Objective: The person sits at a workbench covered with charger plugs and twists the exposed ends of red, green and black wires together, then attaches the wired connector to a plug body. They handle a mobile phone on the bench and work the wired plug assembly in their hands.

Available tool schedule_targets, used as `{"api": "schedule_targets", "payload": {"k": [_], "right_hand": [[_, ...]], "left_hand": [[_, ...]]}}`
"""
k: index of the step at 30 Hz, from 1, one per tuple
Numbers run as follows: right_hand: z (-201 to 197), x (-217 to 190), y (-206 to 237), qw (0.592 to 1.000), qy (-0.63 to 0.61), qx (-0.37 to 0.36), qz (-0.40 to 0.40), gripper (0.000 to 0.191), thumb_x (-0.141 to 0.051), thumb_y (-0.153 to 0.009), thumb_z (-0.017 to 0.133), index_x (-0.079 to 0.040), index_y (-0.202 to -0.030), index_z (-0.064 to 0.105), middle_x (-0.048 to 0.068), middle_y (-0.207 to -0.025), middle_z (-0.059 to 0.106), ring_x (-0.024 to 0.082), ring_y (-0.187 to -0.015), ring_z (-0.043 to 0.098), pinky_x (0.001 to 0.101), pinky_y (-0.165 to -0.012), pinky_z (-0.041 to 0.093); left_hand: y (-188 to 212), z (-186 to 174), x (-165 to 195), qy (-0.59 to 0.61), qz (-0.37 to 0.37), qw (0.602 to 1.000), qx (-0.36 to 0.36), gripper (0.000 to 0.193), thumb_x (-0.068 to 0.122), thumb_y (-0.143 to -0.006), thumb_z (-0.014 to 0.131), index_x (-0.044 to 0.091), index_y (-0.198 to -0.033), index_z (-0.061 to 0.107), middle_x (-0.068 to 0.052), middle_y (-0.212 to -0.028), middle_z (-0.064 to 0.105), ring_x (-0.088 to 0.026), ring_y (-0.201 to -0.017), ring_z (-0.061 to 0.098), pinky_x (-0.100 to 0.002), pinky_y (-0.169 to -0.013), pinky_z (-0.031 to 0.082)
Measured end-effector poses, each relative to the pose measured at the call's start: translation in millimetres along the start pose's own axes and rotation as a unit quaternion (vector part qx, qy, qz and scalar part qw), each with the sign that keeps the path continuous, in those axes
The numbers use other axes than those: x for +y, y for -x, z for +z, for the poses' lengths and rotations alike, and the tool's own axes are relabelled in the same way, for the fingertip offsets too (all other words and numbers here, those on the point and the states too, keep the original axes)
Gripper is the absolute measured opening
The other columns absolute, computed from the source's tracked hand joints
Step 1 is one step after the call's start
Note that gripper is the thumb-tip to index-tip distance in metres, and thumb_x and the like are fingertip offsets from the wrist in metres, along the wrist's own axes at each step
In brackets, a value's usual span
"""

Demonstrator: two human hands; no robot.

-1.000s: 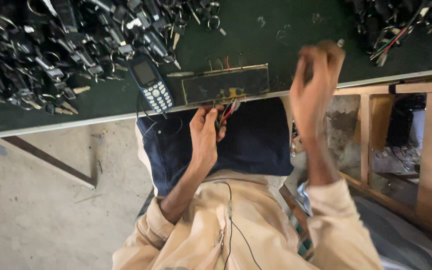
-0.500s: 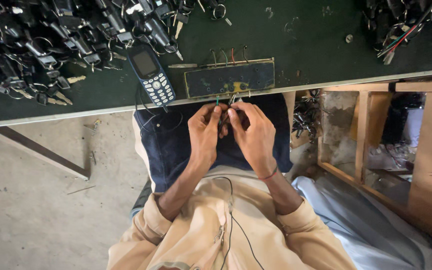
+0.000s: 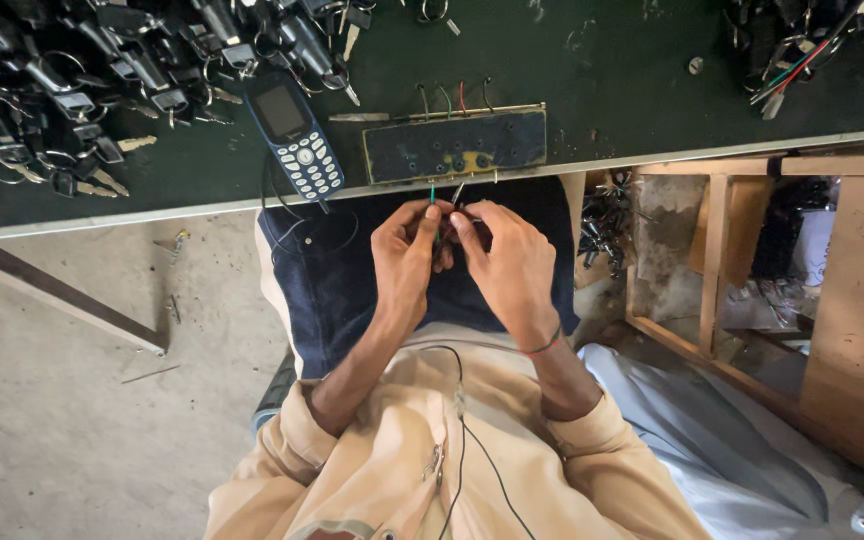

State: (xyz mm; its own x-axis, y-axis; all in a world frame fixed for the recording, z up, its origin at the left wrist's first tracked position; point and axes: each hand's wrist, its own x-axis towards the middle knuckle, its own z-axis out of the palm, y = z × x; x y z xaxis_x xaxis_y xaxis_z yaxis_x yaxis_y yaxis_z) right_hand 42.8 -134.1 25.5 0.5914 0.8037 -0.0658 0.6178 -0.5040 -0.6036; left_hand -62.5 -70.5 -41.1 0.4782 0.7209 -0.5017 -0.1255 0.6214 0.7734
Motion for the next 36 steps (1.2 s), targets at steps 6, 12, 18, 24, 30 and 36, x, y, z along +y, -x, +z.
{"api": "schedule_targets", "payload": {"k": [6,12,18,24,30,36], "right_hand": [[16.5,28.2,-7.3,0.977,-0.188,-0.073,0.071,0.019,-0.023,-0.098,0.072,-0.005,-0.104,0.075,0.008,-0.083,0.075,0.014,-0.072,0.072,0.0281,-0.065,0.055],[36.3,54.2,-8.2,0.914,-0.384,-0.090,0.099,0.017,-0.014,-0.101,0.070,0.002,-0.104,0.070,0.003,-0.086,0.074,0.006,-0.078,0.068,0.0224,-0.068,0.054],[22.1,51.2,1.0,0.947,-0.306,-0.087,0.047,0.012,-0.013,-0.106,0.065,-0.001,-0.105,0.063,0.003,-0.076,0.064,0.006,-0.068,0.057,0.0254,-0.057,0.044],[-0.1,33.8,-13.3,0.986,-0.116,-0.103,-0.065,0.010,-0.012,-0.102,0.064,-0.003,-0.101,0.060,0.014,-0.070,0.061,0.028,-0.061,0.062,0.0356,-0.056,0.046],[2.3,29.3,-20.0,0.985,-0.133,-0.090,-0.061,0.011,-0.014,-0.103,0.061,-0.004,-0.099,0.061,0.014,-0.075,0.066,0.030,-0.067,0.069,0.0364,-0.058,0.050],[10.7,36.7,-16.1,0.984,-0.159,-0.080,-0.027,0.013,-0.015,-0.103,0.061,-0.004,-0.097,0.060,0.015,-0.072,0.064,0.026,-0.061,0.066,0.0360,-0.057,0.049]], "left_hand": [[-3.6,-1.1,0.1,-0.006,0.008,1.000,0.004,0.021,0.014,-0.105,0.060,-0.003,-0.106,0.071,-0.005,-0.075,0.067,-0.009,-0.052,0.057,-0.023,-0.047,0.041],[-2.9,-3.0,-0.1,-0.002,-0.008,1.000,-0.029,0.023,0.017,-0.105,0.058,-0.002,-0.107,0.070,-0.007,-0.076,0.070,-0.010,-0.053,0.058,-0.024,-0.047,0.043],[-4.1,-3.9,-9.1,0.018,-0.027,0.999,-0.039,0.022,0.014,-0.106,0.056,-0.003,-0.104,0.069,-0.010,-0.078,0.070,-0.013,-0.056,0.063,-0.026,-0.051,0.049],[-5.6,1.1,-8.9,0.017,-0.027,0.999,-0.024,0.024,0.012,-0.104,0.055,-0.006,-0.102,0.070,-0.011,-0.078,0.071,-0.017,-0.056,0.065,-0.029,-0.050,0.052],[-6.2,2.9,-6.5,0.023,-0.015,0.999,-0.018,0.023,0.012,-0.105,0.055,-0.006,-0.102,0.069,-0.011,-0.078,0.070,-0.017,-0.056,0.065,-0.029,-0.051,0.054],[-8.2,-0.6,-15.7,0.019,-0.008,1.000,-0.013,0.023,0.013,-0.105,0.056,-0.006,-0.103,0.069,-0.011,-0.077,0.070,-0.017,-0.058,0.066,-0.030,-0.052,0.054]]}}
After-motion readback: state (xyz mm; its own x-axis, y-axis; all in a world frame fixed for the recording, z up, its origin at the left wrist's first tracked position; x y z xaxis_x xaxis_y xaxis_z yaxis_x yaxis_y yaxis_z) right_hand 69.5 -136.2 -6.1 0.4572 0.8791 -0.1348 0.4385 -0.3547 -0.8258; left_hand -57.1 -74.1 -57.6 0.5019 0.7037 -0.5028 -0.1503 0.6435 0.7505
